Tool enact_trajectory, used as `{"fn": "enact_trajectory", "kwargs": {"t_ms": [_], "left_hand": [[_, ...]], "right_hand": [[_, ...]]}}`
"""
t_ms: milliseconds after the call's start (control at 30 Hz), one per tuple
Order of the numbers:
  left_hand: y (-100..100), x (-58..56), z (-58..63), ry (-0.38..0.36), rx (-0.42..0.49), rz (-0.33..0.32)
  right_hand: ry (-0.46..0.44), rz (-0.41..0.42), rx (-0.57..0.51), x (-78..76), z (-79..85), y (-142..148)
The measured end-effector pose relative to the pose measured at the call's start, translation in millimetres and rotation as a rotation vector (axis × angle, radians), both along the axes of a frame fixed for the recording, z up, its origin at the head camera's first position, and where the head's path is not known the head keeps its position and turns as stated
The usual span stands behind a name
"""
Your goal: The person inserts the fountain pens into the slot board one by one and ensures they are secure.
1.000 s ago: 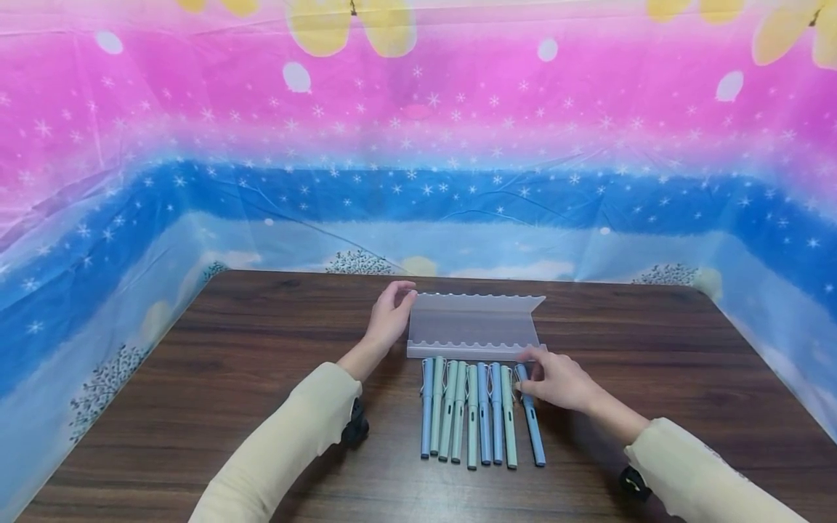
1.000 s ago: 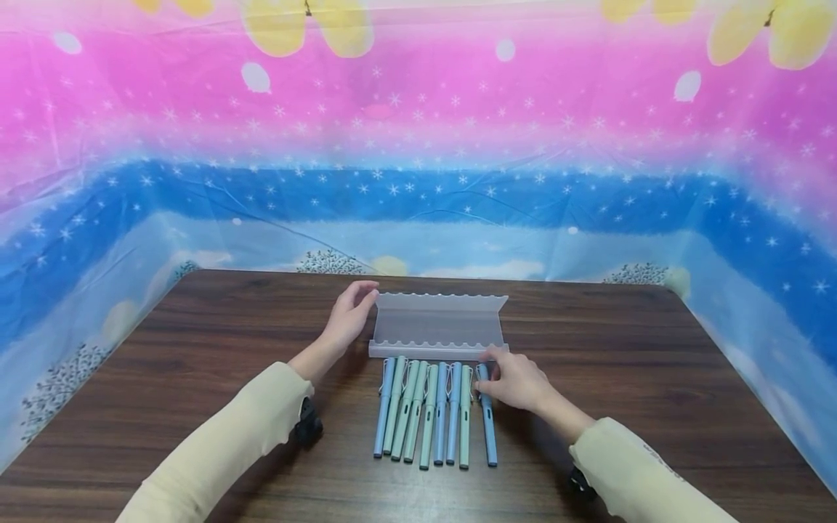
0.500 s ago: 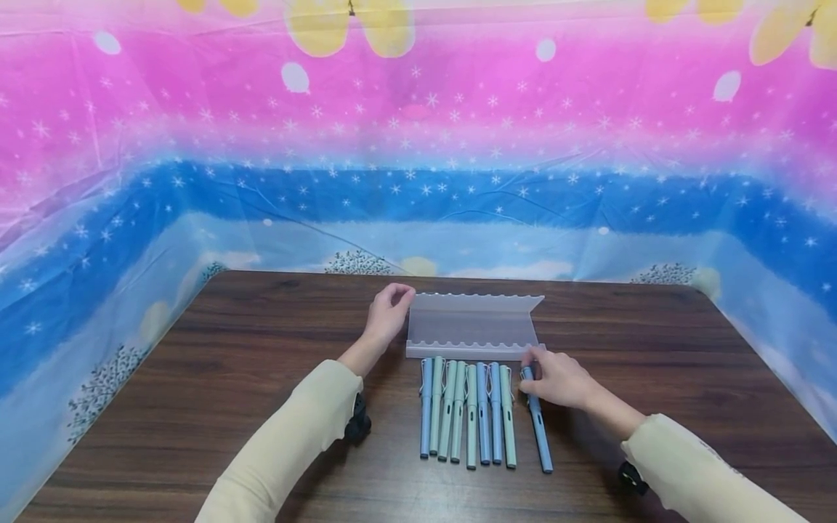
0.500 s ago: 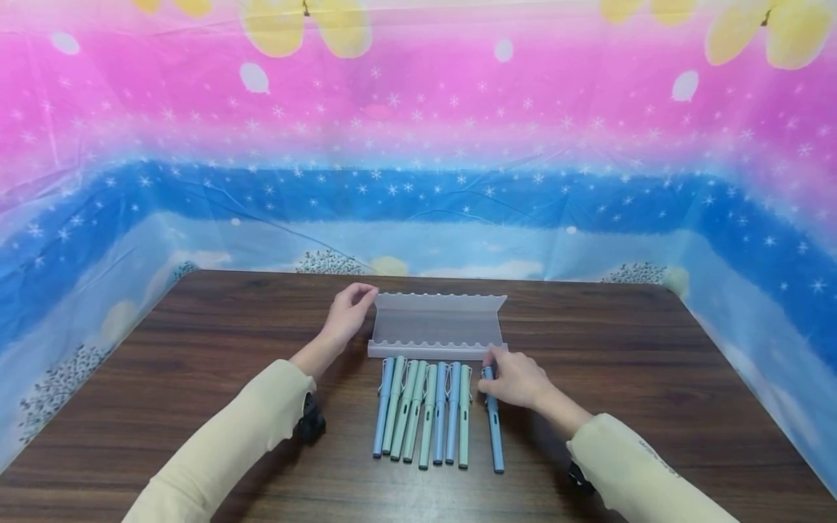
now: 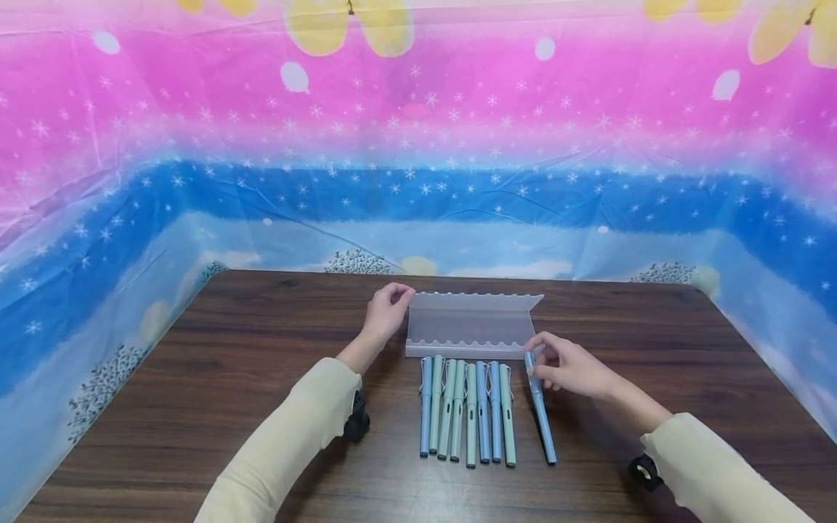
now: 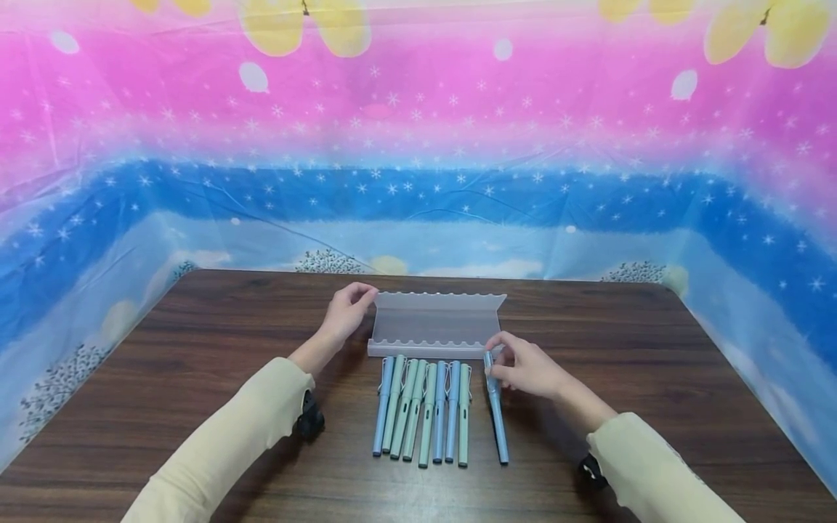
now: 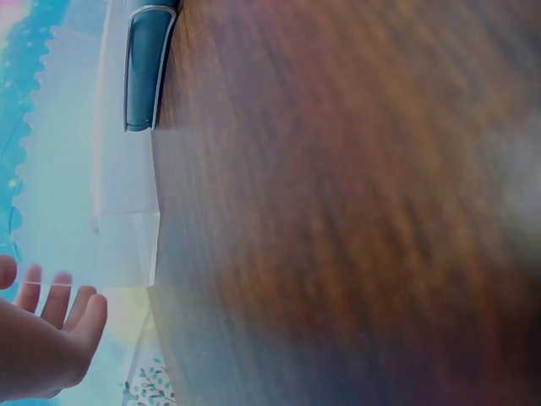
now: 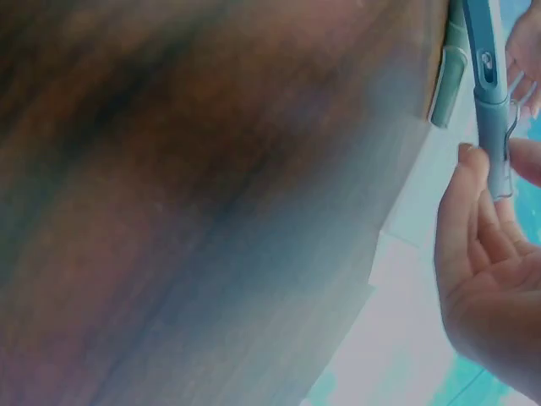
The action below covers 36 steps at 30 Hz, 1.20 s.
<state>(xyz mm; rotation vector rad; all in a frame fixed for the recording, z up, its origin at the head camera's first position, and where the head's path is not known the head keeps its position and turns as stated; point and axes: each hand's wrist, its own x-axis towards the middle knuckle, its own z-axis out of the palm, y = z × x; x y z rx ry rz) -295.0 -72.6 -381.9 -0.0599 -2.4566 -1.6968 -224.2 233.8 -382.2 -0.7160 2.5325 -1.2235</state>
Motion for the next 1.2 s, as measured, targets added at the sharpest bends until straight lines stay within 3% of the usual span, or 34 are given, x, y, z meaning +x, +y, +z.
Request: {"fn": "enact_trajectory", "kwargs": {"t_ms": [167, 500, 967, 1200], "left_hand": [[-0.3, 0.4, 0.1, 0.005, -0.004, 0.000], [-1.4, -0.6, -0.5, -0.002, -0.004, -0.006], [-1.2, 0.6, 0.4, -0.005, -0.010, -0.006], [-1.0, 0.2, -0.3, -0.001, -0.008, -0.006]], "right_hand": [[-0.008, 0.003, -0.088, -2.7, 4.8, 1.8], [0.094, -0.044, -0.150, -6.2, 15.8, 3.9], [0.193, -0.079, -0.169, -20.1, 25.5, 10.7], [0.253, -0.101, -0.119, -24.8, 34.2, 10.9]]}}
